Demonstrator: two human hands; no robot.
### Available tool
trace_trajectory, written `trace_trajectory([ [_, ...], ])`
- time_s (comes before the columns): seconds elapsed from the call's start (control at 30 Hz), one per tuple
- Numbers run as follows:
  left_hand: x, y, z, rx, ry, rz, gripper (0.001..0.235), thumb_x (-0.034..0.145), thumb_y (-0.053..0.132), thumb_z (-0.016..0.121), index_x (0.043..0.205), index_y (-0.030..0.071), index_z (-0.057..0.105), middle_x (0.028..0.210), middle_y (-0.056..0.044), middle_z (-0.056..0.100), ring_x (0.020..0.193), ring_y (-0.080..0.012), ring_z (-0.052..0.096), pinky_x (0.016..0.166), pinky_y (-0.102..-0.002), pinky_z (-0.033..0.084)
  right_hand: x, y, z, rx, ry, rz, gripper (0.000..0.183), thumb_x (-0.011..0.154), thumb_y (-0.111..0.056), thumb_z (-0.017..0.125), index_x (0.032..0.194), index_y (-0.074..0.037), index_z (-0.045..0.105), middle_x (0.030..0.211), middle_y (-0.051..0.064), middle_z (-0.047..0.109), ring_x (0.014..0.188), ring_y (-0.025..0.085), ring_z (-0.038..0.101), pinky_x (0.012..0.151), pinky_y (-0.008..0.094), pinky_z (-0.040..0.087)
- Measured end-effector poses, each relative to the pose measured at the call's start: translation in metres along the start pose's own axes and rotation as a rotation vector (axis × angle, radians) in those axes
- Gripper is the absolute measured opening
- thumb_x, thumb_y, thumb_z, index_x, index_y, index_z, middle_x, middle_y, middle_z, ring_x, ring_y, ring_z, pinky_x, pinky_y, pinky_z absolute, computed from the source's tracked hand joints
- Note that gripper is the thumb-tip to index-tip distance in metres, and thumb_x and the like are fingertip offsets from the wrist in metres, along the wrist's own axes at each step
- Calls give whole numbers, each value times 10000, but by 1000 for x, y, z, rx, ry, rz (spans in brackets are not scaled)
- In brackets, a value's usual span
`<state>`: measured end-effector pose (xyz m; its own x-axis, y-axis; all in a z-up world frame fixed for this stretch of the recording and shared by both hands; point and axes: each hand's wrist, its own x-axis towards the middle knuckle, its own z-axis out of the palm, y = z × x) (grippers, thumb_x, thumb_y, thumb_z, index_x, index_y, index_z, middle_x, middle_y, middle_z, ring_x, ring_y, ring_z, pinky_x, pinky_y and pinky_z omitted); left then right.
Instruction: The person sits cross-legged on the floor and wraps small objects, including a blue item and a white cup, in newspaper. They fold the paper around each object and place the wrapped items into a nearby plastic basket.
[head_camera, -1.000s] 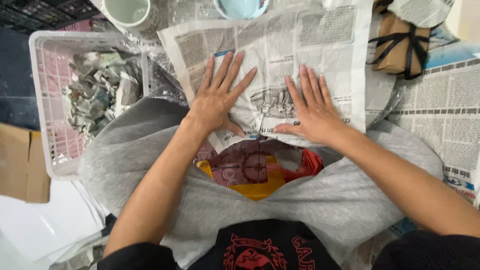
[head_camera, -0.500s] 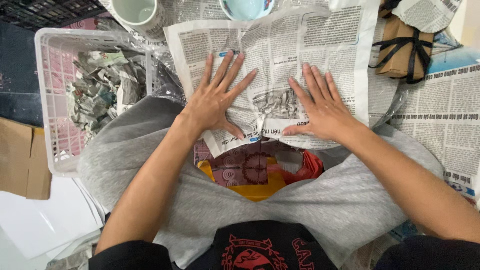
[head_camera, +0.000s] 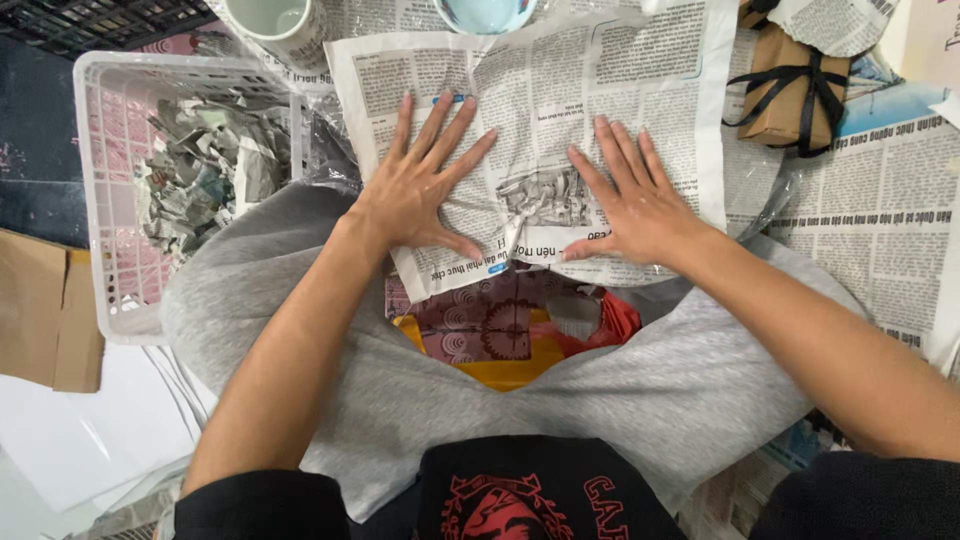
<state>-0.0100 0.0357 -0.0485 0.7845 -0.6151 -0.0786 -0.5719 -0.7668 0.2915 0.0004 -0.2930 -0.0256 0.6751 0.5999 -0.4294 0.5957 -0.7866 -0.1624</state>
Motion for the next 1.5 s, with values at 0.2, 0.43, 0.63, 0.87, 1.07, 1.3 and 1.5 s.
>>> trace_trajectory([
  [0.2,2,2,3,42,-3,-1,1625,265,1042,519,1640,277,112,1706,-168,62,1559,-375,-29,1236,-636,-78,-2,2,-3,-16,-11,-11,1331,635,-948,469,1618,-200,-28,1643,231,-170,1512,332,-208,1219,528,-93],
  [0.43,0,10,-10,114,-95,-28,1594,322,1024,538,1641,265,61,1694,-175,26,1544,-363,-56,1207,-623,-100,-1,6,-1,3,-38,11,1338,620,-950,497,1620,-221,-12,1650,221,-164,1513,323,-209,1217,527,-98],
  [0.63,10,51,1,-55,14,-127,1311,740,964,448,1644,91,76,1670,-274,16,1543,-387,-56,1202,-623,-82,5,-14,-16,61,89,-12,1352,624,-939,536,1612,-174,20,1627,249,-144,1514,382,-186,1198,549,-115],
  [0.87,28,62,20,68,-89,-200,1193,818,886,404,1653,96,82,1710,-209,-3,1582,-332,-52,1229,-640,-47,23,1,-61,352,124,258,675,933,-507,666,1468,-129,503,1513,199,482,1386,340,441,1152,550,288],
  [1.07,42,61,-1,23,-344,-232,1194,821,856,454,1624,136,-58,1688,-183,-130,1553,-315,-140,1186,-639,-112,152,50,-112,880,510,139,443,1100,-378,503,1281,1,645,1234,186,721,1140,307,715,1017,458,575],
  [1.3,43,58,-13,-42,-402,-251,1213,795,852,502,1633,190,-73,1702,-121,-142,1561,-273,-150,1209,-591,-126,195,76,-105,693,448,558,514,1035,-479,513,1194,-10,653,1166,199,691,1083,295,667,933,446,529],
  [1.5,42,58,-12,-51,-377,-246,1213,793,842,521,1636,192,-60,1711,-114,-132,1564,-264,-142,1218,-580,-121,184,70,-111,650,527,474,428,1059,-426,545,1105,-16,659,1051,160,681,964,239,652,843,392,517],
])
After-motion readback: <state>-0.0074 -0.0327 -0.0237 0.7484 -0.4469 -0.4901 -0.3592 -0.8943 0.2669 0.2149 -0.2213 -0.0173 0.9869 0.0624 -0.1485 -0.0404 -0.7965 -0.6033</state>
